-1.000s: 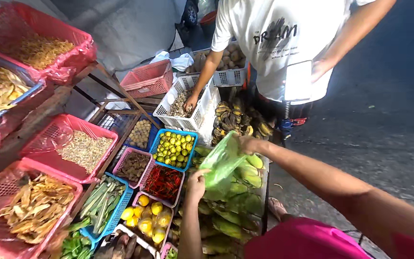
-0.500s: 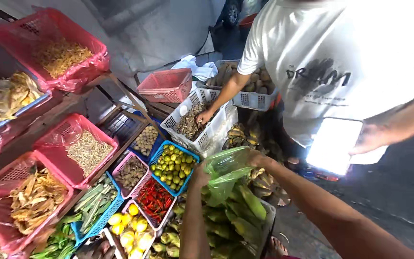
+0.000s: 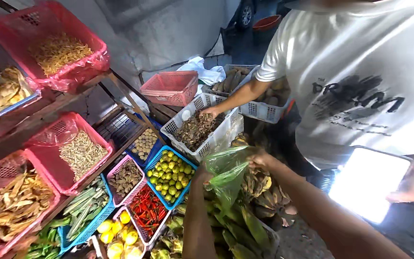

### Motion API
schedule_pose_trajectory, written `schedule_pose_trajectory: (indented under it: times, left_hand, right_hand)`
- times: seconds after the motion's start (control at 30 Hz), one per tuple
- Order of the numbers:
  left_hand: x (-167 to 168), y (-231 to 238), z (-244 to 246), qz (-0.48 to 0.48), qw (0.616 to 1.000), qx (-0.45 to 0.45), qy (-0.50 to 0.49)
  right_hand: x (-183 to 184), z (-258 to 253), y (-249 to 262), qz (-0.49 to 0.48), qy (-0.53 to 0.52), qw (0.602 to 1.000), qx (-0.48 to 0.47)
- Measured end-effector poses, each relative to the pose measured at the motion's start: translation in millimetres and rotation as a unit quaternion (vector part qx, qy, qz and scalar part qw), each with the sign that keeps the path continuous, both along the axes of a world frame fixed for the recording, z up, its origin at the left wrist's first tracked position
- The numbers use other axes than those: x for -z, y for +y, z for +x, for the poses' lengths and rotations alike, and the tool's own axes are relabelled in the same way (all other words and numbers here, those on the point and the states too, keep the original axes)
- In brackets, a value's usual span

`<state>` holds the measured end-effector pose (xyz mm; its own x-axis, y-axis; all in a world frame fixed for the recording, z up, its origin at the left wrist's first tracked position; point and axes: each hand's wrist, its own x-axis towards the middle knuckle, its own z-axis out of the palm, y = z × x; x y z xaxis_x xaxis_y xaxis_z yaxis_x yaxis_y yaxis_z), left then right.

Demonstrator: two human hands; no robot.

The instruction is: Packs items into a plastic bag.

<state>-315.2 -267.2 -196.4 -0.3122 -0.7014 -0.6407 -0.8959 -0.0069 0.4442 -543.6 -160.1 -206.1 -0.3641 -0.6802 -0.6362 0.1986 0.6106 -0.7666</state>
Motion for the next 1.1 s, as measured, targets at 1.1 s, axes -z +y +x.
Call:
schedule_pose_trajectory:
  times: [1.1]
  left_hand:
    - [-9.4,-103.6,-35.4,-0.003,0.997,0.071,-0.025]
  right_hand:
    - [6.7,-44.9,-131.5,0.013,0.113,0.987,-0.111]
